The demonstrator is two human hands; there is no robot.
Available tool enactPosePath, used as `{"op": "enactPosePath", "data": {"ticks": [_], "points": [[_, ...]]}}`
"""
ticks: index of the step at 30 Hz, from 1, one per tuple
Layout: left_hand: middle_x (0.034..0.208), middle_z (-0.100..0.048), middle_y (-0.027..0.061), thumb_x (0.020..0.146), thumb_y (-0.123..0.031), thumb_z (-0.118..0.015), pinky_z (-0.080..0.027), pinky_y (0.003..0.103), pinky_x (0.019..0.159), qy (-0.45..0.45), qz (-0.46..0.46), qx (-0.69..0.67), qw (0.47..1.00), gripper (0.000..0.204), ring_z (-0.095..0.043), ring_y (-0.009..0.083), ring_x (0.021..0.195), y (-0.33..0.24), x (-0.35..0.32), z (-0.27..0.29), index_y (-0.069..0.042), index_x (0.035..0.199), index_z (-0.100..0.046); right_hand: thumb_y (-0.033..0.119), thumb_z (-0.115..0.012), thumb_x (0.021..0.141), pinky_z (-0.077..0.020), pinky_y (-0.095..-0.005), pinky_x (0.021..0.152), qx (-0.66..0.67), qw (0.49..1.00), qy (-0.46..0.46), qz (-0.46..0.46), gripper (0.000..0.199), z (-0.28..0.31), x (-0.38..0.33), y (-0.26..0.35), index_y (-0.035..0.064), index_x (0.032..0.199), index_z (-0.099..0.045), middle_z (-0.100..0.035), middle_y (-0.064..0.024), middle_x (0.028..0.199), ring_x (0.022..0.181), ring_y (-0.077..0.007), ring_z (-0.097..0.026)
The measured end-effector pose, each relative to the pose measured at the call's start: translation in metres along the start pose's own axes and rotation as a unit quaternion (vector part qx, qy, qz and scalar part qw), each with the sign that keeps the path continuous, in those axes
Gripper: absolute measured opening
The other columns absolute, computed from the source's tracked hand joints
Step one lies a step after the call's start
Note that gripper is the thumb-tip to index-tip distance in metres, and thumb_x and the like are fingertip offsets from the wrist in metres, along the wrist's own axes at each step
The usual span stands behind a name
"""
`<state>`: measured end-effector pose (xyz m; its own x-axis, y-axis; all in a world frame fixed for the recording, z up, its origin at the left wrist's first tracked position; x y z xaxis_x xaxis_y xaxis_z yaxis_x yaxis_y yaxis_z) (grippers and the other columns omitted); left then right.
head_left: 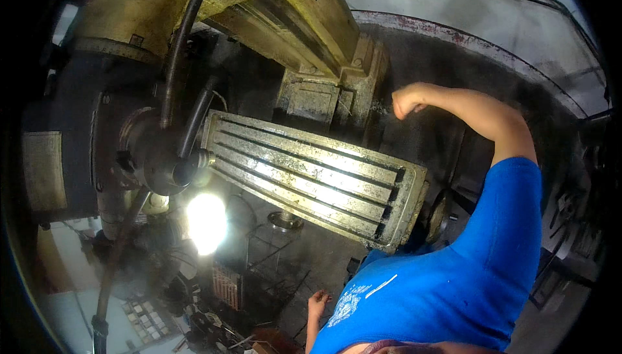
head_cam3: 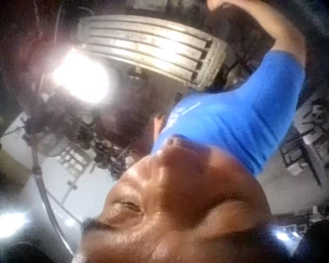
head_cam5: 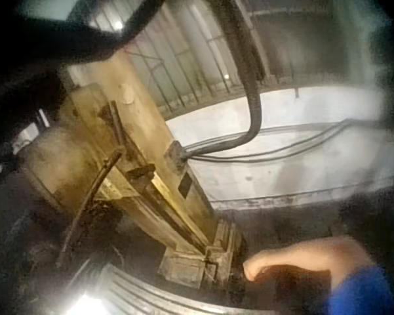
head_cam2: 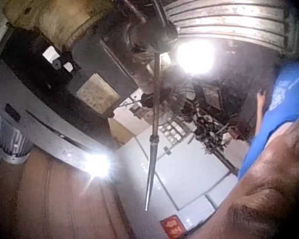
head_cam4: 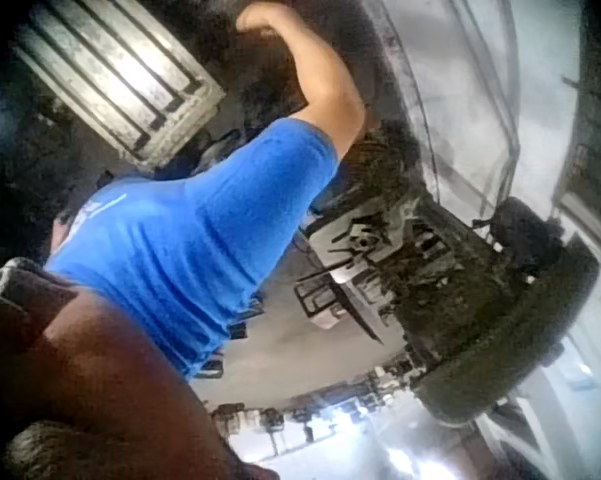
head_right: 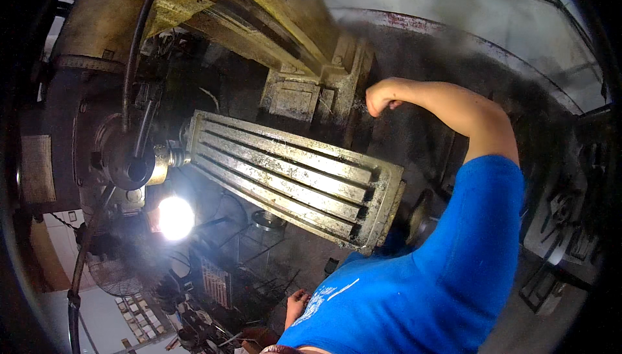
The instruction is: The person uses a brush and a scraper to clean debris and residue from the surface of a milling machine table. They repeatedly sweep and scrape the grooves and flat areas of the machine bed.
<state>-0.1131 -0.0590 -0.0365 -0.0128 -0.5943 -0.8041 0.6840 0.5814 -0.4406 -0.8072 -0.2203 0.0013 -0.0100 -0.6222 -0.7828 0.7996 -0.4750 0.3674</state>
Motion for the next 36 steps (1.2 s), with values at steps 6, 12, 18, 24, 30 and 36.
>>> {"op": "enactPosePath", "data": {"ticks": [6,12,18,24,30,36], "points": [[0.092,-0.060,0.0162,0.081,-0.004,-0.052,-0.049,0.029,0.068,-0.017,0.002,0.071,0.997,0.034,-0.061,0.0221,0.078,-0.035,-0.033,-0.004,0.011,0.111,-0.048,0.012,-0.050,0.068,-0.0310,-0.0403,0.037,0.091,0.989,-0.085,0.081,0.015,0.020,0.037,0.031,-0.0026,0.064,-0.050,-0.048,-0.0139,0.051,0.042,-0.0237,-0.046],[0.089,-0.061,0.0158,0.081,-0.004,-0.053,-0.049,0.029,0.067,-0.022,0.000,0.092,0.996,0.033,-0.062,0.0217,0.077,-0.032,-0.025,-0.002,0.011,0.110,-0.049,0.017,-0.052,0.069,-0.0449,-0.0406,0.074,0.095,0.957,-0.245,0.120,0.033,0.012,0.039,0.053,-0.0029,0.096,-0.055,-0.058,-0.0198,0.097,0.094,-0.0315,-0.056],[0.090,-0.061,0.0168,0.082,-0.002,-0.053,-0.050,0.030,0.066,-0.006,-0.003,0.054,0.998,0.032,-0.062,0.0211,0.076,-0.027,-0.009,-0.007,0.012,0.110,-0.047,0.012,-0.057,0.064,-0.0474,-0.0389,0.067,0.005,0.987,-0.152,0.052,0.025,-0.005,0.001,0.045,-0.0025,0.085,-0.060,-0.061,-0.0178,0.086,0.081,-0.0300,-0.060],[0.091,-0.060,0.0169,0.083,-0.003,-0.052,-0.050,0.029,0.067,0.016,-0.015,0.057,0.998,0.034,-0.061,0.0212,0.076,-0.025,0.012,0.001,0.012,0.112,-0.046,0.013,-0.051,0.065,-0.0489,-0.0407,0.071,-0.017,0.962,-0.252,0.102,0.025,-0.004,0.044,0.054,0.0013,0.084,-0.062,-0.062,-0.0183,0.086,0.085,-0.0305,-0.061],[0.090,-0.061,0.0159,0.082,-0.003,-0.052,-0.049,0.029,0.068,0.008,-0.010,-0.030,0.999,0.033,-0.061,0.0209,0.078,-0.010,0.013,0.000,0.012,0.112,-0.047,0.010,-0.051,0.066,-0.0476,-0.0388,0.077,-0.030,0.965,-0.259,-0.027,0.037,0.004,0.040,-0.024,0.0047,0.101,-0.060,-0.061,-0.0168,0.095,0.091,-0.0312,-0.059],[0.083,-0.062,0.0137,0.082,-0.004,-0.052,-0.048,0.028,0.067,0.014,0.025,0.040,0.999,0.027,-0.060,0.0187,0.075,-0.014,0.000,-0.023,0.010,0.106,-0.052,0.019,-0.055,0.066,-0.0418,-0.0366,0.087,0.079,0.954,-0.287,0.039,0.043,0.019,0.027,-0.008,0.0075,0.108,-0.057,-0.054,-0.0161,0.113,0.108,-0.0293,-0.049]]}}
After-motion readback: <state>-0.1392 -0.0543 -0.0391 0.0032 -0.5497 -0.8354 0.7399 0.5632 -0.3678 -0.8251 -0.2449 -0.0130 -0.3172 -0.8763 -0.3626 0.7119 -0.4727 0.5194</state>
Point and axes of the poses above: each hand's wrist, its own x-axis towards the middle knuckle, its own z-axis out of the back of the hand, y = z × x, the point moved 8 cm from there along x, towards the middle knuckle
